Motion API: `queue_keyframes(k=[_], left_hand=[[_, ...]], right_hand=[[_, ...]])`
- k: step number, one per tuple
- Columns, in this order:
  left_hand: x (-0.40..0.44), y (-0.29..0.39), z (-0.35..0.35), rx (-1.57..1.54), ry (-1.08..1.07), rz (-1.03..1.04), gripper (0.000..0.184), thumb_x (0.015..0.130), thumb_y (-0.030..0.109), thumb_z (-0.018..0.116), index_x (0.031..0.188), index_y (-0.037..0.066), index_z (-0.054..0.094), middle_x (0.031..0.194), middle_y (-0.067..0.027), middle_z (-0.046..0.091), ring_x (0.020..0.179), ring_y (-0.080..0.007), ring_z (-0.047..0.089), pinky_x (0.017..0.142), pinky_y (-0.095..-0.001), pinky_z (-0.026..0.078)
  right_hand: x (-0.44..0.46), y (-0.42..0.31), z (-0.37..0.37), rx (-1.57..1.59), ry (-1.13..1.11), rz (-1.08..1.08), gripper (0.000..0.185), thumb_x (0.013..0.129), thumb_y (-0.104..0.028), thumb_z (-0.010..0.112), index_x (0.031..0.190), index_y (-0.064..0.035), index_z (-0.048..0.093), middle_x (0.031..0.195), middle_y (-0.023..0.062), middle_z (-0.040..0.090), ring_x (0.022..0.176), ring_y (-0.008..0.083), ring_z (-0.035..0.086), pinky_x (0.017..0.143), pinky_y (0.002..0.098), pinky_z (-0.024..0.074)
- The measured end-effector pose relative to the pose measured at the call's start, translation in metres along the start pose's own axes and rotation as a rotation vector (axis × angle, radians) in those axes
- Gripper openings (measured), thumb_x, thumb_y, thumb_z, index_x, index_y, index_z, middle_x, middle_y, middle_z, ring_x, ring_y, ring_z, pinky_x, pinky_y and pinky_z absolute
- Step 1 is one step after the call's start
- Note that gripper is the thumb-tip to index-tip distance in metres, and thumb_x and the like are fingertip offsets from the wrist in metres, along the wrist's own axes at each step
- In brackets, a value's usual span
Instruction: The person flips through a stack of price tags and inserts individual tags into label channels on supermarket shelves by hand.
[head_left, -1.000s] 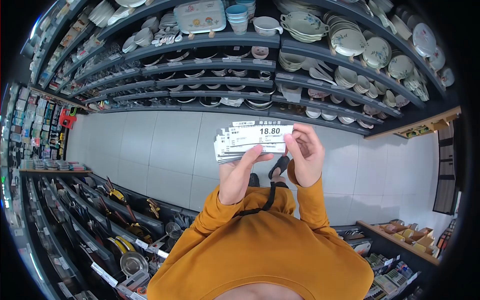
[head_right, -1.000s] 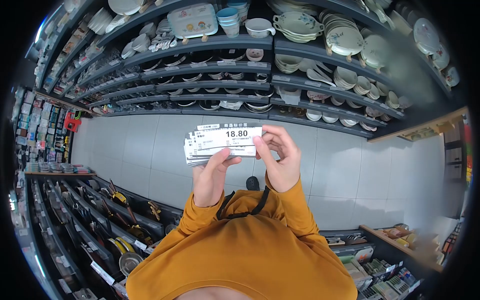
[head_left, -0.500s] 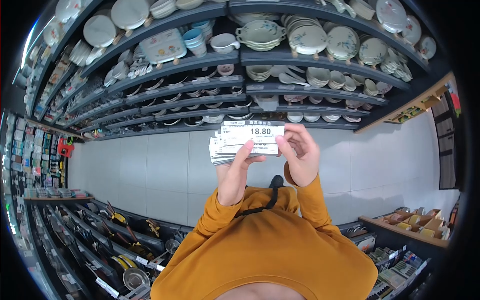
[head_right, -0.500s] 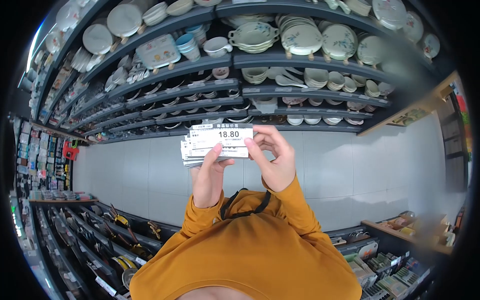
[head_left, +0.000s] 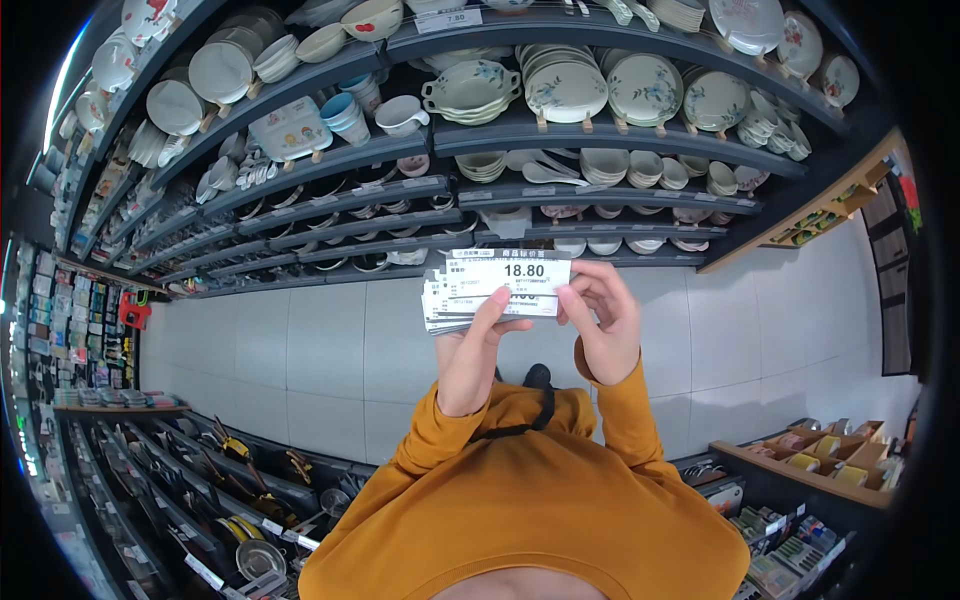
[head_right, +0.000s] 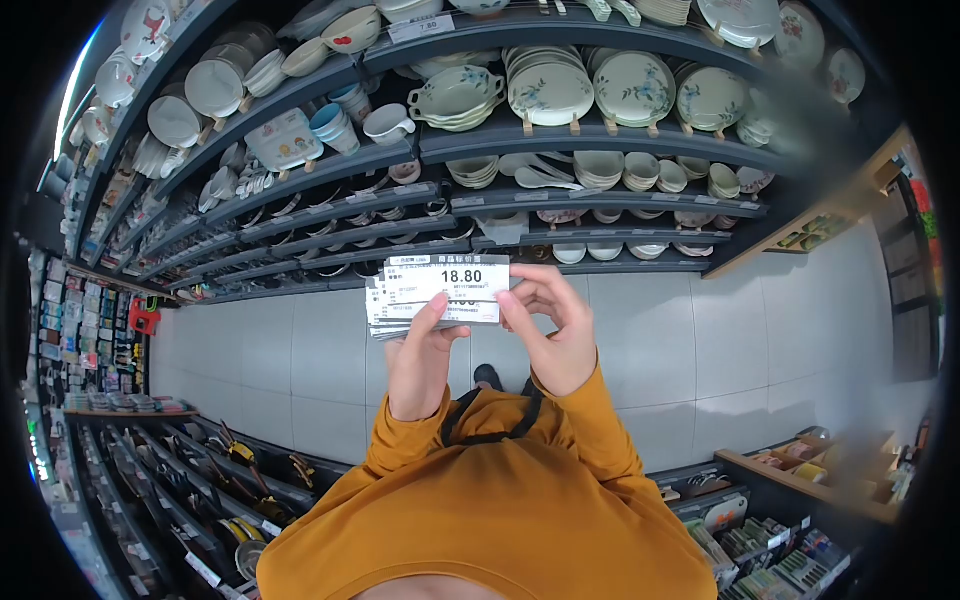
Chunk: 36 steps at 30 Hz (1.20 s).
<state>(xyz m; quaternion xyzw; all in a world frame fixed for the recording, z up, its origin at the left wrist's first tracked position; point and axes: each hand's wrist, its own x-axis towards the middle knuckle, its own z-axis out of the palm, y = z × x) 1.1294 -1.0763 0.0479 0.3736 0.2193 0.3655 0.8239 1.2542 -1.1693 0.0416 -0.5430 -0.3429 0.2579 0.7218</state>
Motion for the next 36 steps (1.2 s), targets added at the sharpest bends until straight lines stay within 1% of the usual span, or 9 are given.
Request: queue_keyframes(k=[5, 10, 16, 21, 27, 33, 36], left_hand=[[0.001, -0.006, 0.002, 0.016, 0.019, -0.036, 0.025, 0.093, 0.006, 0.057, 0.118, 0.002, 0.056, 0.109, -0.0081, 0.064, 0.092, -0.0174, 0.065, 0.071, -0.0303, 0.056], [-0.002, 0.0, -0.011, -0.001, 0.052, 0.004, 0.024, 0.093, 0.005, 0.057, 0.117, 0.002, 0.056, 0.107, -0.0079, 0.064, 0.092, -0.0176, 0.065, 0.071, -0.0302, 0.056], [-0.002, 0.016, -0.038, -0.042, 0.118, 0.05, 0.023, 0.093, 0.005, 0.057, 0.116, 0.002, 0.057, 0.107, -0.008, 0.065, 0.092, -0.0171, 0.066, 0.07, -0.0291, 0.056], [-0.002, 0.044, -0.071, -0.082, 0.156, 0.08, 0.023, 0.093, 0.005, 0.057, 0.116, 0.002, 0.057, 0.106, -0.008, 0.066, 0.091, -0.0168, 0.066, 0.071, -0.0288, 0.056], [-0.008, 0.096, -0.141, -0.113, 0.149, 0.124, 0.024, 0.092, 0.005, 0.059, 0.116, 0.002, 0.058, 0.106, -0.0086, 0.066, 0.091, -0.0169, 0.066, 0.07, -0.0282, 0.057], [-0.024, 0.18, -0.249, -0.109, 0.171, 0.185, 0.024, 0.092, 0.006, 0.058, 0.117, 0.002, 0.058, 0.107, -0.0089, 0.066, 0.092, -0.0176, 0.066, 0.07, -0.0288, 0.056], [-0.038, 0.226, -0.298, -0.088, 0.182, 0.23, 0.025, 0.093, 0.005, 0.057, 0.117, 0.001, 0.058, 0.107, -0.0098, 0.066, 0.092, -0.0185, 0.066, 0.069, -0.0293, 0.056]], right_hand=[[0.001, 0.005, -0.008, 0.007, 0.033, -0.003, 0.026, 0.09, -0.003, 0.063, 0.114, 0.0025, 0.055, 0.081, 0.0055, 0.064, 0.074, 0.0109, 0.062, 0.067, 0.0247, 0.0488], [0.007, 0.011, 0.005, 0.009, -0.03, 0.028, 0.024, 0.089, -0.003, 0.063, 0.112, 0.0027, 0.056, 0.082, 0.0057, 0.064, 0.074, 0.0114, 0.063, 0.067, 0.0251, 0.0495], [0.019, 0.016, 0.038, -0.004, -0.12, 0.041, 0.021, 0.089, -0.002, 0.063, 0.109, 0.0032, 0.058, 0.083, 0.0064, 0.064, 0.074, 0.0112, 0.062, 0.068, 0.0245, 0.05], [0.026, 0.02, 0.082, -0.02, -0.193, 0.067, 0.02, 0.09, -0.002, 0.062, 0.108, 0.0033, 0.058, 0.083, 0.0068, 0.064, 0.075, 0.011, 0.062, 0.069, 0.0244, 0.0505], [0.03, 0.036, 0.168, -0.054, -0.231, 0.029, 0.018, 0.09, -0.003, 0.062, 0.107, 0.0034, 0.059, 0.085, 0.0072, 0.065, 0.076, 0.0114, 0.062, 0.069, 0.0249, 0.051], [0.023, 0.058, 0.308, -0.039, -0.288, 0.028, 0.017, 0.09, -0.005, 0.062, 0.105, 0.0031, 0.06, 0.086, 0.0071, 0.065, 0.076, 0.0115, 0.062, 0.069, 0.025, 0.0513], [0.02, 0.07, 0.377, -0.023, -0.331, -0.019, 0.02, 0.089, -0.002, 0.062, 0.108, 0.0029, 0.058, 0.085, 0.0065, 0.065, 0.074, 0.0108, 0.062, 0.07, 0.0247, 0.051]])
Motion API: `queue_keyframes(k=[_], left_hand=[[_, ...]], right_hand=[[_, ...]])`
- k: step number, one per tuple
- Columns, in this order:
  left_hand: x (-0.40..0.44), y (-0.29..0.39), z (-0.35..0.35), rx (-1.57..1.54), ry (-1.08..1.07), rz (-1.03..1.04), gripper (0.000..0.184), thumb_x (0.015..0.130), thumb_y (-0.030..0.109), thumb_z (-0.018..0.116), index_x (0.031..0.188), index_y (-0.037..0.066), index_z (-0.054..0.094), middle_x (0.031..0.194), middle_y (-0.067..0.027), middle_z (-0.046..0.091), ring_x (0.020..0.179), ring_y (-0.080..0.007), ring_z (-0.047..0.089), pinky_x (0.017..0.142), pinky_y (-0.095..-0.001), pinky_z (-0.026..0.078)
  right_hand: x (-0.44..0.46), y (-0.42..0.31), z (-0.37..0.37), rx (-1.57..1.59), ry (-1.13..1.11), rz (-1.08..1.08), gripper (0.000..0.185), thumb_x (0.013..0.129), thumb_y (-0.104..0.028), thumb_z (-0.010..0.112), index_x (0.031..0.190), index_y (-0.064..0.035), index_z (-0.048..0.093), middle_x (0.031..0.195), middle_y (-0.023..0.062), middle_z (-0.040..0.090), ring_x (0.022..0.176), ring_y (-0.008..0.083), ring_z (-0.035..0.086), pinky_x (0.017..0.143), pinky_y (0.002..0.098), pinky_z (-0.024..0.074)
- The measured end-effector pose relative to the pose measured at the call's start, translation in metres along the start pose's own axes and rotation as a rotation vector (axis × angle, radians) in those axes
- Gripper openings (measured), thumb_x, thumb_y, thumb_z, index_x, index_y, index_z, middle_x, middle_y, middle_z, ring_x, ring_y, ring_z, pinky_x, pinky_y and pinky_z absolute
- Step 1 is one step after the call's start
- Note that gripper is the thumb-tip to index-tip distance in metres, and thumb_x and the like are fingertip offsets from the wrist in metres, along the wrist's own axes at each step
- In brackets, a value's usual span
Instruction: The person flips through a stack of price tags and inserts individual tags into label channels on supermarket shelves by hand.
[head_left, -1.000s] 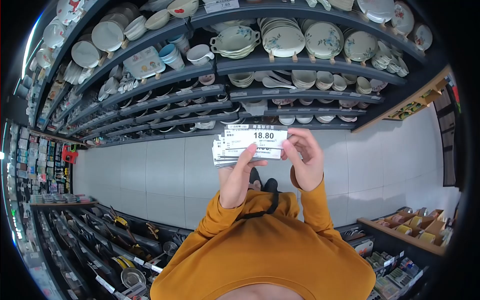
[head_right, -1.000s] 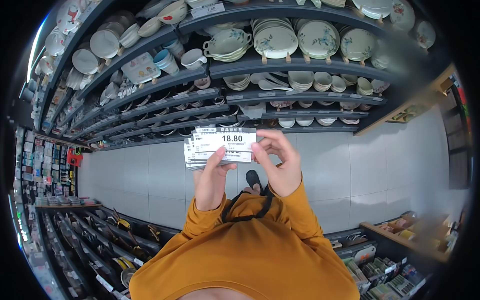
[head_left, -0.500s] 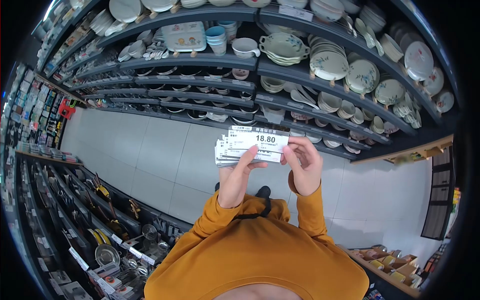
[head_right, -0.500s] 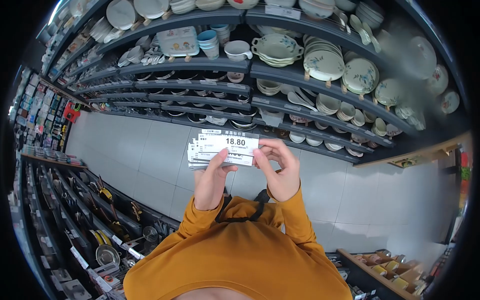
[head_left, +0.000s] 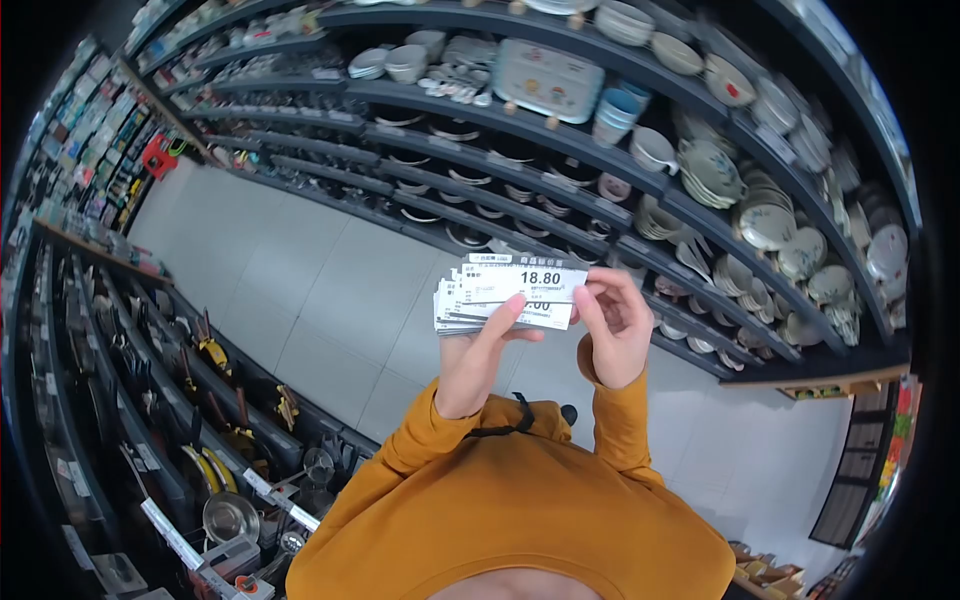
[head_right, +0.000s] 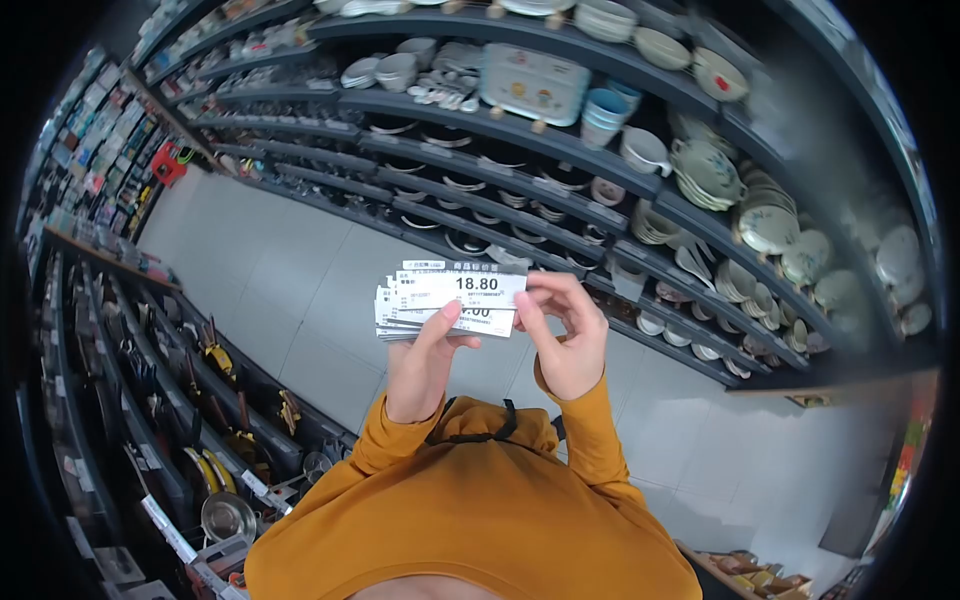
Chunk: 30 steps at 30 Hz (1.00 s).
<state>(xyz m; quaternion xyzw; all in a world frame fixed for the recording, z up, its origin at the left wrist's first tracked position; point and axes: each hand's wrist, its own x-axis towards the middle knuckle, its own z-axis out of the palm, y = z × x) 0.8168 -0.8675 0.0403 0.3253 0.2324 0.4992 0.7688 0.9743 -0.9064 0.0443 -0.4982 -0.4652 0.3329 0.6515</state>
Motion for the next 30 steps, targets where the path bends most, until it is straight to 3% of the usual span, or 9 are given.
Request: queue_keyframes(k=[8, 24, 27, 28, 30], left_hand=[[0.003, 0.101, -0.081, 0.014, 0.125, 0.168, 0.024, 0.093, 0.005, 0.057, 0.117, 0.001, 0.057, 0.107, -0.0106, 0.066, 0.092, -0.0192, 0.067, 0.069, -0.0299, 0.056], [0.069, 0.187, -0.168, -0.022, 0.454, 0.353, 0.025, 0.093, 0.004, 0.056, 0.117, 0.0, 0.055, 0.108, -0.0106, 0.065, 0.092, -0.0193, 0.066, 0.068, -0.0307, 0.056], [0.096, 0.204, -0.178, 0.014, 0.496, 0.352, 0.025, 0.093, 0.004, 0.056, 0.118, -0.001, 0.055, 0.108, -0.0108, 0.064, 0.093, -0.0196, 0.066, 0.069, -0.0309, 0.056], [0.104, 0.207, -0.187, 0.022, 0.485, 0.358, 0.025, 0.093, 0.004, 0.056, 0.118, -0.002, 0.055, 0.108, -0.011, 0.065, 0.092, -0.0197, 0.066, 0.068, -0.0301, 0.056], [0.123, 0.21, -0.199, 0.024, 0.488, 0.38, 0.026, 0.093, 0.004, 0.056, 0.118, -0.002, 0.055, 0.108, -0.0112, 0.065, 0.091, -0.0196, 0.066, 0.067, -0.0294, 0.056]], right_hand=[[0.037, 0.006, 0.137, 0.112, -0.187, -0.001, 0.025, 0.089, 0.001, 0.06, 0.113, 0.0026, 0.055, 0.082, 0.0053, 0.063, 0.073, 0.0108, 0.062, 0.07, 0.0256, 0.0513], [0.163, 0.044, 0.279, 0.176, -0.625, 0.036, 0.025, 0.09, -0.001, 0.058, 0.114, 0.0033, 0.058, 0.079, 0.0036, 0.062, 0.071, 0.0088, 0.06, 0.07, 0.0233, 0.048], [0.198, 0.07, 0.3, 0.209, -0.686, -0.006, 0.019, 0.088, -0.002, 0.063, 0.106, 0.003, 0.059, 0.077, 0.0016, 0.061, 0.071, 0.0079, 0.059, 0.07, 0.0231, 0.0479], [0.208, 0.074, 0.311, 0.182, -0.679, -0.06, 0.014, 0.086, -0.003, 0.067, 0.096, 0.003, 0.06, 0.073, 0.0005, 0.06, 0.069, 0.0072, 0.059, 0.07, 0.0228, 0.0479], [0.229, 0.084, 0.327, 0.124, -0.695, -0.123, 0.01, 0.083, -0.003, 0.07, 0.084, 0.0017, 0.062, 0.069, 0.001, 0.058, 0.062, 0.0061, 0.054, 0.061, 0.022, 0.0439]])
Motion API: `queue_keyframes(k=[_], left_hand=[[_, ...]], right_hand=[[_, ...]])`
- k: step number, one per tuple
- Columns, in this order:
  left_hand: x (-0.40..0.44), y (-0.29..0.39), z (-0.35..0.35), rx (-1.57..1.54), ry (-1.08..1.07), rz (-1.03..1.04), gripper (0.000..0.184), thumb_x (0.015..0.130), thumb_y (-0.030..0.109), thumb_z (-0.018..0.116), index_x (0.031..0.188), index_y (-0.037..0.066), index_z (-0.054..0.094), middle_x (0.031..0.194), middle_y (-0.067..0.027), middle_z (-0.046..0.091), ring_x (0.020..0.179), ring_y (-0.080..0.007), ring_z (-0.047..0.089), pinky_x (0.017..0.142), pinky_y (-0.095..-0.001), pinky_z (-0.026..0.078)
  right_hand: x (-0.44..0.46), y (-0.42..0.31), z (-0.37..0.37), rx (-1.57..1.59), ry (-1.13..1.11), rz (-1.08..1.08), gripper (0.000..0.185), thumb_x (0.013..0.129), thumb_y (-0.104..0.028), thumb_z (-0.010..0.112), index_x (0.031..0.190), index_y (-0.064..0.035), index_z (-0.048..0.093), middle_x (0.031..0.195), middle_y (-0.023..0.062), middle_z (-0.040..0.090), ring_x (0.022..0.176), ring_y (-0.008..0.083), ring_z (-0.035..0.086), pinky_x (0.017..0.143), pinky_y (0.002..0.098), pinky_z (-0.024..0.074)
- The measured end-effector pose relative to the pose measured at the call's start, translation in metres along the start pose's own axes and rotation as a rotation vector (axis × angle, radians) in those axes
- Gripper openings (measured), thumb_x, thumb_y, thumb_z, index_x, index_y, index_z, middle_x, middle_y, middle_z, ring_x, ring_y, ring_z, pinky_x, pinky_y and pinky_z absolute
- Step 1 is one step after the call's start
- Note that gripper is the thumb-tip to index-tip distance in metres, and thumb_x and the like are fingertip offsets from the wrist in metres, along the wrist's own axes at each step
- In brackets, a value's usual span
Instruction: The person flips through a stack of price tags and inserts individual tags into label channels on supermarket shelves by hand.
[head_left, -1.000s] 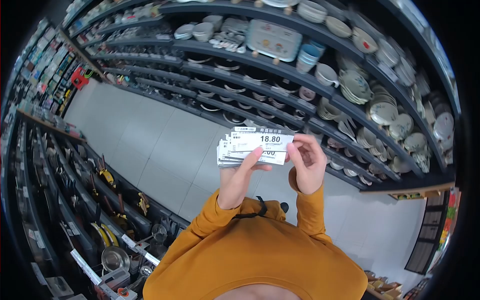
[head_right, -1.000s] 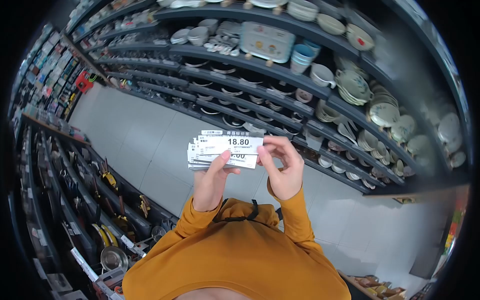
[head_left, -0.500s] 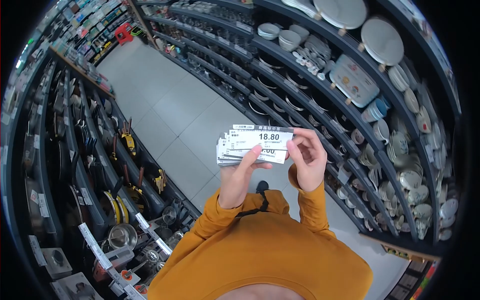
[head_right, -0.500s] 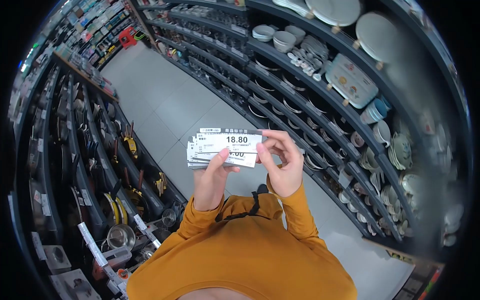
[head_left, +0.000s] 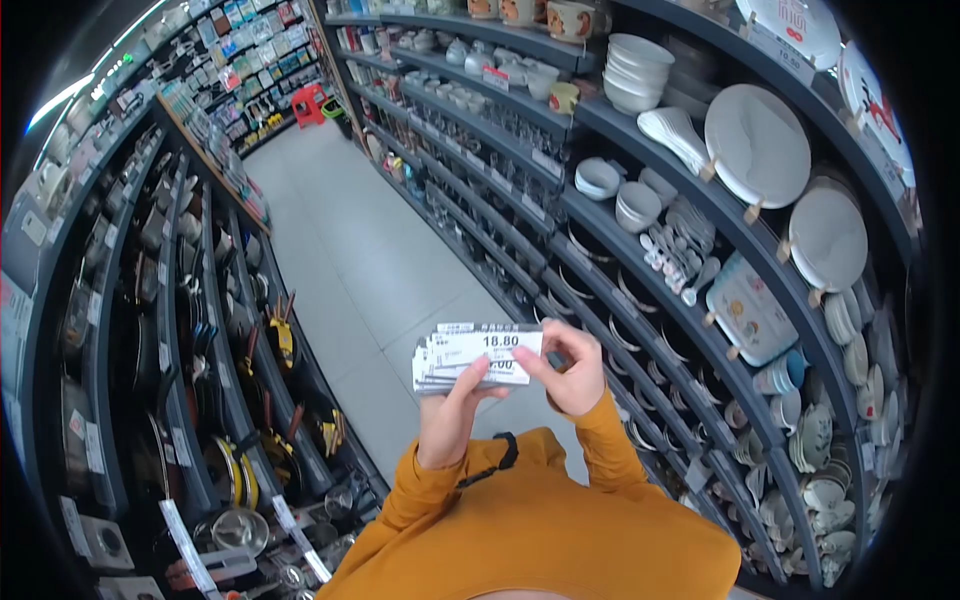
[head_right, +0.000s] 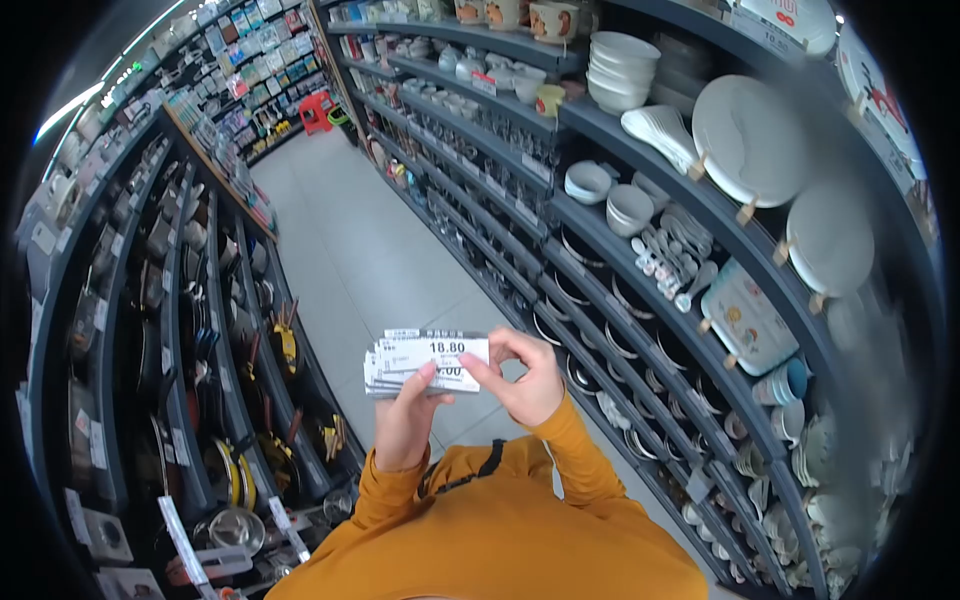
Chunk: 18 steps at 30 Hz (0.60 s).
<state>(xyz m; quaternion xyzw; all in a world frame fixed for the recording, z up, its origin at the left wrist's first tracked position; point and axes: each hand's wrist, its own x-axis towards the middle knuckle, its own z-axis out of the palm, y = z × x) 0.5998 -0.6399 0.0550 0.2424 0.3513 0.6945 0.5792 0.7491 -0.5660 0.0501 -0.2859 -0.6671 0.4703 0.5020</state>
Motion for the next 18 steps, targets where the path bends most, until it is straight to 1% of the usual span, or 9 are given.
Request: queue_keyframes(k=[2, 5, 6, 9, 10, 13, 14, 17, 18], left_hand=[[0.019, -0.002, -0.003, -0.006, 0.026, -0.015, 0.025, 0.092, 0.004, 0.057, 0.117, -0.002, 0.055, 0.107, -0.0113, 0.065, 0.09, -0.0194, 0.067, 0.066, -0.0283, 0.056], [0.045, -0.001, -0.006, 0.006, 0.013, -0.068, 0.025, 0.092, 0.004, 0.057, 0.117, -0.002, 0.056, 0.107, -0.0114, 0.065, 0.09, -0.0193, 0.067, 0.066, -0.0286, 0.056], [0.054, -0.001, -0.005, -0.002, 0.012, -0.068, 0.025, 0.092, 0.003, 0.057, 0.117, -0.002, 0.056, 0.106, -0.0113, 0.065, 0.09, -0.0192, 0.066, 0.067, -0.0286, 0.056], [0.082, 0.0, -0.009, -0.015, -0.014, -0.1, 0.025, 0.092, 0.002, 0.058, 0.117, -0.002, 0.055, 0.106, -0.0112, 0.065, 0.09, -0.0189, 0.066, 0.066, -0.0287, 0.056], [0.1, 0.004, -0.013, -0.014, -0.019, -0.126, 0.026, 0.091, 0.002, 0.058, 0.117, -0.001, 0.055, 0.106, -0.0112, 0.065, 0.09, -0.0187, 0.066, 0.067, -0.0288, 0.056], [0.129, 0.009, -0.028, -0.025, -0.028, -0.15, 0.026, 0.092, 0.002, 0.059, 0.117, -0.001, 0.055, 0.107, -0.0111, 0.065, 0.09, -0.0182, 0.066, 0.067, -0.029, 0.057], [0.139, 0.011, -0.033, -0.032, -0.025, -0.154, 0.026, 0.092, 0.003, 0.059, 0.117, -0.001, 0.055, 0.107, -0.0099, 0.065, 0.09, -0.0176, 0.066, 0.068, -0.0288, 0.057], [0.179, 0.019, -0.056, -0.058, -0.011, -0.187, 0.026, 0.092, 0.003, 0.059, 0.117, 0.0, 0.055, 0.106, -0.0079, 0.065, 0.091, -0.017, 0.065, 0.068, -0.0286, 0.057], [0.193, 0.024, -0.067, -0.052, -0.025, -0.207, 0.029, 0.093, 0.005, 0.059, 0.121, 0.002, 0.053, 0.11, -0.0072, 0.063, 0.094, -0.0169, 0.064, 0.07, -0.0293, 0.057]], right_hand=[[0.018, 0.017, -0.002, -0.001, -0.022, 0.016, 0.011, 0.081, -0.002, 0.072, 0.079, 0.0015, 0.061, 0.068, 0.0014, 0.054, 0.058, 0.0064, 0.048, 0.055, 0.0225, 0.0383], [0.042, 0.028, -0.004, 0.018, -0.009, 0.042, 0.013, 0.081, -0.003, 0.072, 0.078, 0.0024, 0.06, 0.07, 0.0018, 0.053, 0.058, 0.0064, 0.047, 0.055, 0.0219, 0.038], [0.048, 0.036, -0.005, 0.007, -0.004, 0.023, 0.012, 0.08, -0.002, 0.072, 0.078, 0.0025, 0.061, 0.073, 0.0025, 0.053, 0.059, 0.006, 0.047, 0.055, 0.0216, 0.0374], [0.071, 0.048, -0.011, -0.042, -0.041, 0.04, 0.01, 0.08, 0.003, 0.07, 0.083, 0.0036, 0.06, 0.08, 0.0034, 0.052, 0.069, 0.0074, 0.049, 0.064, 0.0207, 0.0389], [0.087, 0.048, -0.008, 0.042, -0.036, 0.109, 0.011, 0.081, 0.004, 0.069, 0.087, 0.005, 0.06, 0.087, 0.0057, 0.055, 0.075, 0.0082, 0.055, 0.067, 0.0208, 0.0438], [0.107, 0.064, -0.005, 0.095, -0.082, 0.154, 0.012, 0.081, 0.005, 0.068, 0.091, 0.0059, 0.06, 0.091, 0.0077, 0.057, 0.081, 0.0093, 0.059, 0.071, 0.0214, 0.0477], [0.115, 0.07, -0.001, 0.099, -0.069, 0.179, 0.012, 0.083, 0.003, 0.068, 0.092, 0.0054, 0.061, 0.093, 0.0083, 0.058, 0.083, 0.0101, 0.059, 0.073, 0.0226, 0.0493], [0.141, 0.097, 0.016, 0.13, 0.031, 0.208, 0.011, 0.086, -0.001, 0.066, 0.094, 0.0039, 0.063, 0.092, 0.0053, 0.064, 0.081, 0.008, 0.061, 0.073, 0.021, 0.0488], [0.151, 0.103, 0.021, 0.083, 0.035, 0.218, 0.015, 0.087, -0.003, 0.066, 0.1, 0.0039, 0.062, 0.093, 0.0061, 0.066, 0.084, 0.0074, 0.062, 0.074, 0.021, 0.0491]])
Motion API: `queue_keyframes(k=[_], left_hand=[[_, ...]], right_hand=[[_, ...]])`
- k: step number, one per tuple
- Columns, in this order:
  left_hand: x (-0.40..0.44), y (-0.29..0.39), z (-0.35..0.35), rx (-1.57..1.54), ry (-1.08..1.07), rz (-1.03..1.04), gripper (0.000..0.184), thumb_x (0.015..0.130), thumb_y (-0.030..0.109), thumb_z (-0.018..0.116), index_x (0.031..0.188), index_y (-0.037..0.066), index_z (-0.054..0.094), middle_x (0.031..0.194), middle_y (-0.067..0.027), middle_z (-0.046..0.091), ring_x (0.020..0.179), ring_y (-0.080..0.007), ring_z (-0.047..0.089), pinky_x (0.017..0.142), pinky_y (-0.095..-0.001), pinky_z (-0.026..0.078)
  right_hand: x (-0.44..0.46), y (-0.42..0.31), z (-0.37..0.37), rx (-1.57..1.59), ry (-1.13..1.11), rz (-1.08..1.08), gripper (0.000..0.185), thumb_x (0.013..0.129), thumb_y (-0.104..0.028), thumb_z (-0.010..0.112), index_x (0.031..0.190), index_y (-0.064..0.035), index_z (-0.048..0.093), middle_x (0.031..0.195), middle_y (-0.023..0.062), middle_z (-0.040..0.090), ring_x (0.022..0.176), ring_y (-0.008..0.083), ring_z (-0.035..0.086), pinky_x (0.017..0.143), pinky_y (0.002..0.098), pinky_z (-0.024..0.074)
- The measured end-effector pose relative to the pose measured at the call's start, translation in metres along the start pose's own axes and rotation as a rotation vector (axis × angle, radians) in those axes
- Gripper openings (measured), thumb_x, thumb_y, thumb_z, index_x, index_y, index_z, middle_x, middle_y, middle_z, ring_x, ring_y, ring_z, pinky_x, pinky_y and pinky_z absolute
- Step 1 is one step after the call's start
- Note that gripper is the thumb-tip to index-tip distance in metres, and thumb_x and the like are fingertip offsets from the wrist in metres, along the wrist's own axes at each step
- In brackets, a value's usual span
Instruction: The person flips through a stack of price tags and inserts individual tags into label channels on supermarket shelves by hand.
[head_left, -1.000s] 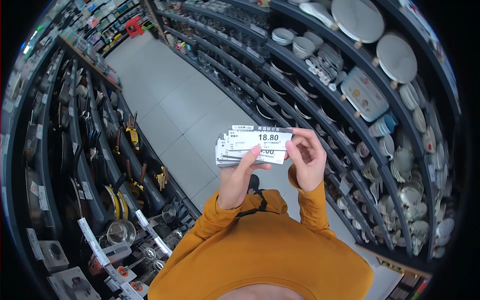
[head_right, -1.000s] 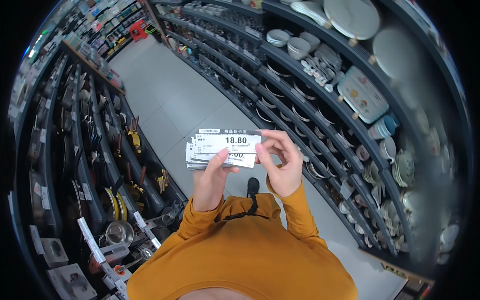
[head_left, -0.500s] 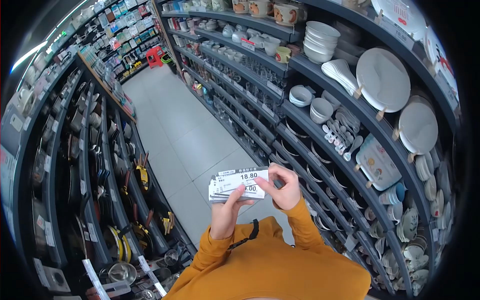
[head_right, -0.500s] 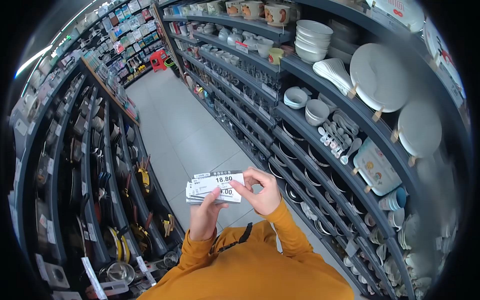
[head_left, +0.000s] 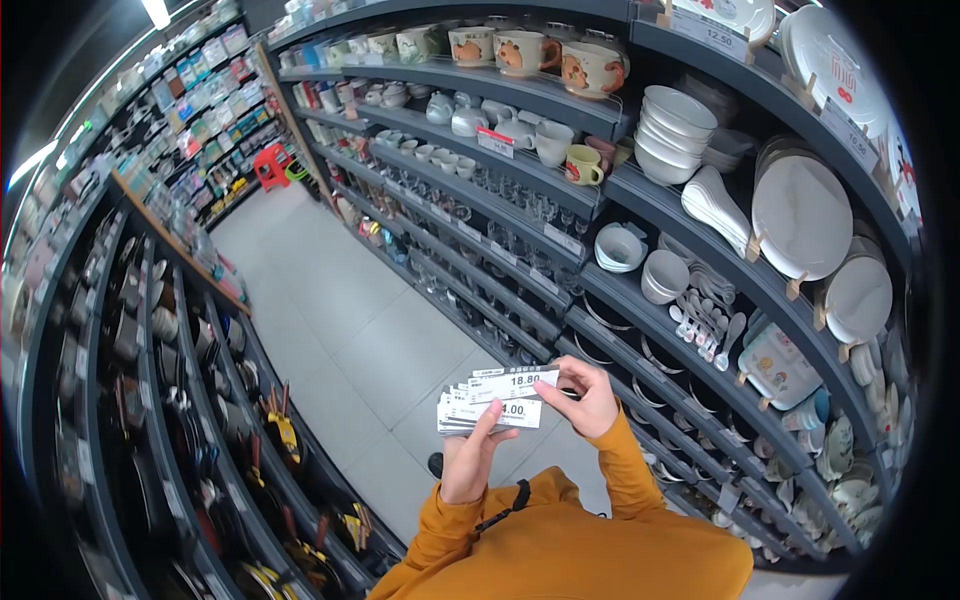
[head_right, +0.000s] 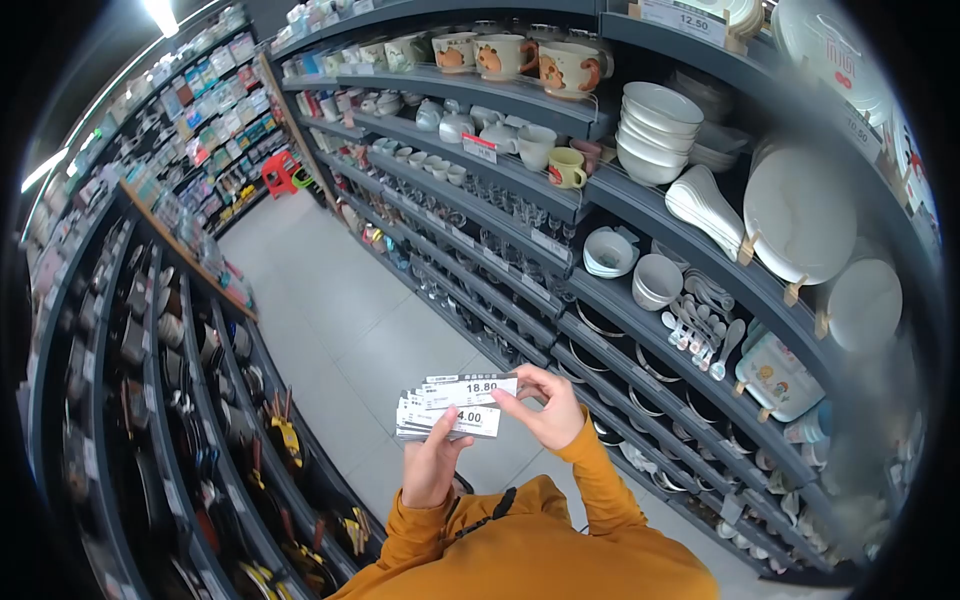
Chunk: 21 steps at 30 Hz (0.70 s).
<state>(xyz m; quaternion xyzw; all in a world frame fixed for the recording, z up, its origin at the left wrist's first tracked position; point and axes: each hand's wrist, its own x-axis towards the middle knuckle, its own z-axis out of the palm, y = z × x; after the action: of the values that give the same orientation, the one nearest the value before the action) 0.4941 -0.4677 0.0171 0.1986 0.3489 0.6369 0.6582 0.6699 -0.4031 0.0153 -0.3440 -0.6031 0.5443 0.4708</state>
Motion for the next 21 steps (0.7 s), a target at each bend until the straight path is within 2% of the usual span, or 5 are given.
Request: queue_keyframes(k=[3, 4, 8, 13, 21], left_hand=[[0.034, 0.037, -0.027, -0.041, -0.047, -0.047, 0.036, 0.093, 0.007, 0.056, 0.128, 0.004, 0.047, 0.118, -0.0091, 0.059, 0.103, -0.0181, 0.061, 0.077, -0.0319, 0.056], [0.046, 0.054, -0.036, -0.046, -0.072, -0.061, 0.039, 0.093, 0.007, 0.054, 0.131, 0.004, 0.045, 0.122, -0.0103, 0.057, 0.107, -0.0189, 0.059, 0.079, -0.0326, 0.055], [0.088, 0.122, -0.07, 0.0, -0.147, -0.068, 0.047, 0.092, 0.006, 0.051, 0.137, 0.005, 0.038, 0.134, -0.0144, 0.049, 0.119, -0.0215, 0.053, 0.086, -0.0347, 0.054], [0.139, 0.181, -0.112, 0.074, -0.16, -0.048, 0.051, 0.093, 0.007, 0.049, 0.142, 0.002, 0.033, 0.14, -0.0168, 0.045, 0.116, -0.0222, 0.057, 0.083, -0.0313, 0.055], [0.197, 0.225, -0.132, 0.047, -0.188, -0.123, 0.05, 0.094, 0.005, 0.05, 0.141, -0.001, 0.032, 0.138, -0.0189, 0.048, 0.111, -0.0243, 0.06, 0.078, -0.031, 0.058]], right_hand=[[0.04, 0.005, 0.025, -0.004, 0.083, -0.007, 0.022, 0.088, -0.004, 0.066, 0.107, 0.0043, 0.06, 0.096, 0.0079, 0.067, 0.085, 0.0078, 0.062, 0.074, 0.021, 0.0492], [0.055, 0.004, 0.033, -0.001, 0.076, 0.01, 0.03, 0.088, -0.004, 0.065, 0.116, 0.0036, 0.057, 0.1, 0.009, 0.068, 0.087, 0.0081, 0.063, 0.074, 0.0209, 0.0491], [0.125, 0.009, 0.071, 0.03, 0.123, -0.033, 0.045, 0.089, -0.004, 0.064, 0.133, -0.0045, 0.052, 0.105, 0.0071, 0.066, 0.088, 0.008, 0.061, 0.078, 0.022, 0.0498], [0.234, -0.011, 0.093, -0.333, 0.277, -0.319, 0.027, 0.088, -0.006, 0.063, 0.115, -0.0028, 0.062, 0.104, 0.0099, 0.068, 0.092, 0.0132, 0.065, 0.082, 0.0273, 0.0512], [0.428, -0.079, 0.029, -0.885, 0.625, -0.731, 0.012, 0.09, -0.012, 0.061, 0.1, -0.0047, 0.061, 0.085, 0.0125, 0.069, 0.078, 0.022, 0.069, 0.069, 0.0309, 0.0517]])
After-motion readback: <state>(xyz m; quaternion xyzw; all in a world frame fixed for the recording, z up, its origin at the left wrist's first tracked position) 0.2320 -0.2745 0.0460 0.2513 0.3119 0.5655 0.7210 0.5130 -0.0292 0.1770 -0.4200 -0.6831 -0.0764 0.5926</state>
